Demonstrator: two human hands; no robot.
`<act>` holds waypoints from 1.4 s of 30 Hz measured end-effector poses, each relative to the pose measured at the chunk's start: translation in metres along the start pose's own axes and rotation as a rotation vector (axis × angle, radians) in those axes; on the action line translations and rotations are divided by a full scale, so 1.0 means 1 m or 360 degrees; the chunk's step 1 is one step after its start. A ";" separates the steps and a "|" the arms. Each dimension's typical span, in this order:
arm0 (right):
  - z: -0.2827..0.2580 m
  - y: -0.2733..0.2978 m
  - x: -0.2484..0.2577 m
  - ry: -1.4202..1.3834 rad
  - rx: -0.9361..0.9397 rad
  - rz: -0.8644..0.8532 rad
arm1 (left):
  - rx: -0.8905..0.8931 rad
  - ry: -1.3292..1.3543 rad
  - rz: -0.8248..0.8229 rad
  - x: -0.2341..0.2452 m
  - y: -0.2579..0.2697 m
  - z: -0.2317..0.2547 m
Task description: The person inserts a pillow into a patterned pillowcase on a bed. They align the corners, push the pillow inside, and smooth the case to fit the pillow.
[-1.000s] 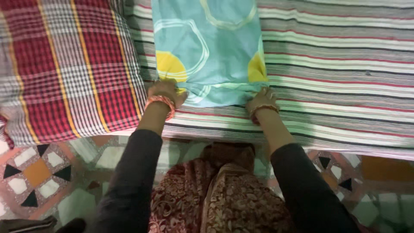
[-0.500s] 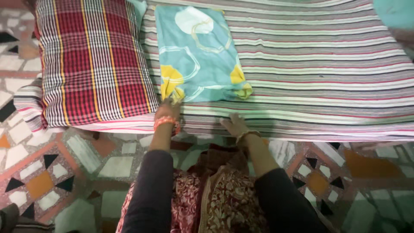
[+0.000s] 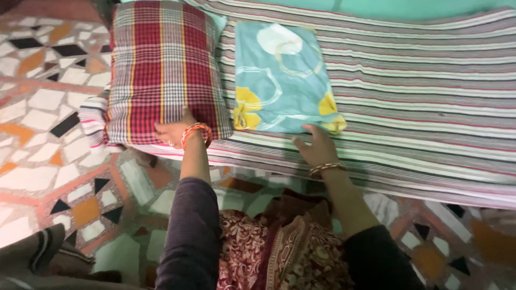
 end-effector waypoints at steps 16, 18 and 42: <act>-0.024 0.005 0.003 -0.0003 -0.0252 -0.0261 | 0.0779 0.1086 -0.0621 -0.018 0.001 0.003; -0.029 0.003 0.002 -0.0009 -0.0180 -0.0218 | 0.0605 0.1333 -0.0784 -0.022 0.017 0.037; 0.043 -0.009 -0.008 -0.0858 -0.0756 -0.0093 | -0.0521 -0.0172 -0.1500 -0.072 0.078 -0.012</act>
Point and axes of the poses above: each hand's wrist, its own y-axis away from the middle knuckle, its own x-axis out of the back of the hand, z = x × y, the point moved 6 cm from there along -y, towards the middle knuckle, and after that the axes turned 12 degrees about y, right-handed, at the moved point
